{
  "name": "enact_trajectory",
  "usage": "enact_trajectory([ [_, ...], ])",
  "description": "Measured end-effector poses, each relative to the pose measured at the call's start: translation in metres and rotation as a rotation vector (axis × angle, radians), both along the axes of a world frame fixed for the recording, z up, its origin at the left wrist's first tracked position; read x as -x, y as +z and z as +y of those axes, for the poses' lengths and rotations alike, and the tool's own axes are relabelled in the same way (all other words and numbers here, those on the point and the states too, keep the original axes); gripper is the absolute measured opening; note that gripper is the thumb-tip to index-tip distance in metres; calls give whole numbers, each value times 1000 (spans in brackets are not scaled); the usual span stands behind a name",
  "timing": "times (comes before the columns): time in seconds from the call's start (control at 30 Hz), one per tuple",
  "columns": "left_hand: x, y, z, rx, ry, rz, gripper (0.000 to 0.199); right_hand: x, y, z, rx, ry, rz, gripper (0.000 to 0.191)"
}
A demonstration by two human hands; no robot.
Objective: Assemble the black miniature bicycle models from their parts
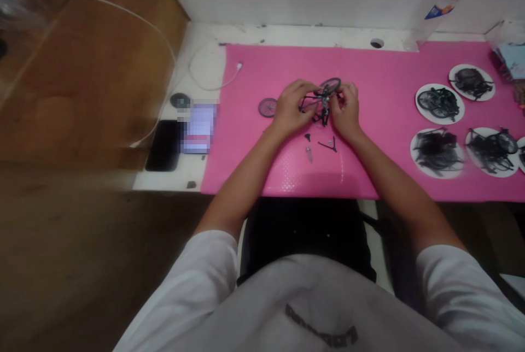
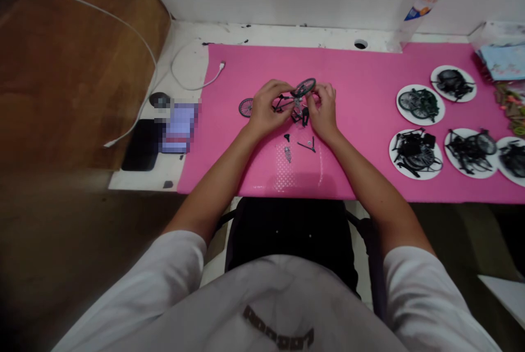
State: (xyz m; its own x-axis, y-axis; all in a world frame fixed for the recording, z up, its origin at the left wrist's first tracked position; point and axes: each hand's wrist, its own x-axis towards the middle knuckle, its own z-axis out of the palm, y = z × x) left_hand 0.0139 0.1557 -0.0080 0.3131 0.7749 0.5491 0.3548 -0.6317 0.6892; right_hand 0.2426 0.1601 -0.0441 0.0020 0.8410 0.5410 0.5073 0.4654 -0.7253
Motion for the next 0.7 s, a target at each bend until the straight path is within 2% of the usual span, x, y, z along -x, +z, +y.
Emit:
enact_trajectory([
  [0.17,4,8,-5,108,-149,-56,114,-4,-3,4,-69,-40,54,57],
  [0.23,5,7,-4,197,-224,-95,123,-4,-3,4,-82,-38,75,57],
  [0.37,3,-1,6,337,-320,-281,104,-3,-1,3,-104,16,116,60],
  [0.47,-1,-5,12,436,-255,-392,89,0,0,1,-102,68,136,61],
  [0.57,-4,-1,10,543,-188,-404,75,6,5,-6,-73,101,119,62],
  [0.7,-5,10,2,618,-221,-381,64,11,12,-14,-53,134,72,60],
])
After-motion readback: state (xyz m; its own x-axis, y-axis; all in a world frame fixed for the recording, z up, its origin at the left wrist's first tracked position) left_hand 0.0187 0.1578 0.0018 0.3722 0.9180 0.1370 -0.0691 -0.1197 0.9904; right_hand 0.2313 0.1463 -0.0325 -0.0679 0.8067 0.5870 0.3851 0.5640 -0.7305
